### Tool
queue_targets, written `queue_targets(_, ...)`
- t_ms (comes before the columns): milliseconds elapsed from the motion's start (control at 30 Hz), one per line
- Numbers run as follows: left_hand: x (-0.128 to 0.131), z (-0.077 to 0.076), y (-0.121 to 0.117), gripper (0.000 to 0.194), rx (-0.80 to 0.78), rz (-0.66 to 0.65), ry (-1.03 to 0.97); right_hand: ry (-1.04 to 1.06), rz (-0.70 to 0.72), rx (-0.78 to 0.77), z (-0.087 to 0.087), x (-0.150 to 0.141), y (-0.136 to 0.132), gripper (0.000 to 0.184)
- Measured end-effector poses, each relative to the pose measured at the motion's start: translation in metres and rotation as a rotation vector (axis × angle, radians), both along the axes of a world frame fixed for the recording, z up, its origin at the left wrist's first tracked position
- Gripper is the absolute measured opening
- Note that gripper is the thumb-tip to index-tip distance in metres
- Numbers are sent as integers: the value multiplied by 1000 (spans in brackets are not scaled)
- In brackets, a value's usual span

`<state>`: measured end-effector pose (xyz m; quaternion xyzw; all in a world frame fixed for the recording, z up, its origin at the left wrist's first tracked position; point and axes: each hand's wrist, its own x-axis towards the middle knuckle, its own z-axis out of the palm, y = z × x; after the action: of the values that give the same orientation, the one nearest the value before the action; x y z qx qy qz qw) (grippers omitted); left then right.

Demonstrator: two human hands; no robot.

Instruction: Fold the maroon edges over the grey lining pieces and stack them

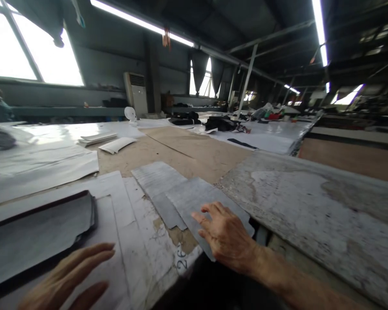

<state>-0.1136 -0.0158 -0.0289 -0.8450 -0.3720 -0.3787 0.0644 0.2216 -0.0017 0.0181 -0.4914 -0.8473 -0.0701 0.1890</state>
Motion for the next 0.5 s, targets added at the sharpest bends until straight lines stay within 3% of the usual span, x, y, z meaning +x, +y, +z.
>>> queue_targets(167,59,22,-1,30,-92,-118,96,-65,16,-77,-4,-2,4,31)
queue_targets(333,76,18,8,28,-156,-155,83,-33,43,-168,0,5,-2,38)
queue_targets(500,97,20,21,28,-163,-228,78,55,97,-155,-3,7,-8,25)
